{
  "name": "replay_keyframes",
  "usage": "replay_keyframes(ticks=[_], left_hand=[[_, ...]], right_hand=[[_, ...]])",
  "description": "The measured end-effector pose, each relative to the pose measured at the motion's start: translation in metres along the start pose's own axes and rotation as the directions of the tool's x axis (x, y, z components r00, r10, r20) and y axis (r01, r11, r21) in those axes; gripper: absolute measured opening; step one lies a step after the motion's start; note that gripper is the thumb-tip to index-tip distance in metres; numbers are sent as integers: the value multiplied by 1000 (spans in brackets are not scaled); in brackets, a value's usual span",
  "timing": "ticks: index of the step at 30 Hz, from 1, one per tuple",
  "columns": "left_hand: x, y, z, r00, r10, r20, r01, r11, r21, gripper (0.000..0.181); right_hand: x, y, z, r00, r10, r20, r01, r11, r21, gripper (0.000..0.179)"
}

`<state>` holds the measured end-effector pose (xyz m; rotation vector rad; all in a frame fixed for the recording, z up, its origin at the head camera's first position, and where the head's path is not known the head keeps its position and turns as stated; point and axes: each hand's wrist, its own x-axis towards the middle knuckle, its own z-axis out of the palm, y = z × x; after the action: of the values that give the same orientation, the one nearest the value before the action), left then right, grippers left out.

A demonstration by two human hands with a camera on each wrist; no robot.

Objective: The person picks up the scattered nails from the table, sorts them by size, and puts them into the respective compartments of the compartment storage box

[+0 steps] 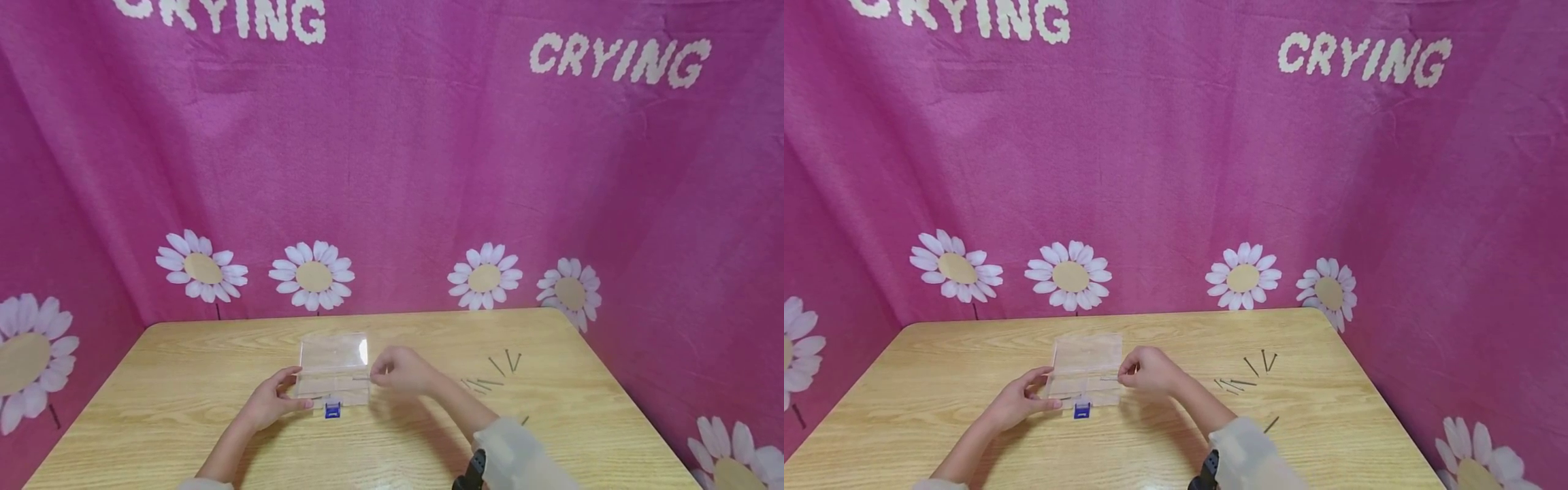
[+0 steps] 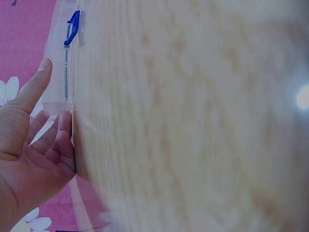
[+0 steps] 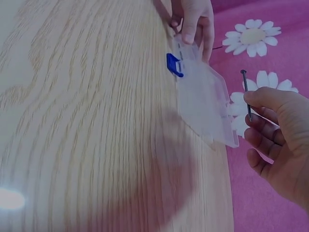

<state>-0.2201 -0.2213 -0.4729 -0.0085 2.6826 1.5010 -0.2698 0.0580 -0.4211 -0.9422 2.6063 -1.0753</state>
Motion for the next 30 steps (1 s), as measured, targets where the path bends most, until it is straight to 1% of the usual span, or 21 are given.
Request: replay_keyframes(ticks=[5,9,13,15,18,23,28,30], left_hand=[[1,0,0,1000,0,0,0,1000,3,79],[1,0,0,1000,11,3,-12,1000,11,80],[1,0,-1,1000,6,1,-7,1000,14,80],[1,0,-1,1000,-5,0,5,1000,6,81],[1,1,-1,1000,-3,5,2,1000,9,82],[1,2,-1,1000,4,1,-4,1000,13,82],[1,0,0,1000,2,-4,-2,1000,-9,80],[1,0,0,1000,12,-7,-12,1000,5,80]], right_hand=[[8,-3,8,1000,-11,-9,11,1000,16,9],[13,-7,17,1000,-21,-18,21,999,27,8],[17,-12,27,999,-39,-20,39,999,6,6],[20,-13,32,999,-43,-22,43,999,-10,6],[24,-15,38,999,-23,-32,22,1000,-19,5],[29,-16,46,999,4,-47,-3,1000,6,5],[32,-17,55,998,32,-47,-30,999,24,5],[33,-18,59,998,36,-49,-35,999,33,6]])
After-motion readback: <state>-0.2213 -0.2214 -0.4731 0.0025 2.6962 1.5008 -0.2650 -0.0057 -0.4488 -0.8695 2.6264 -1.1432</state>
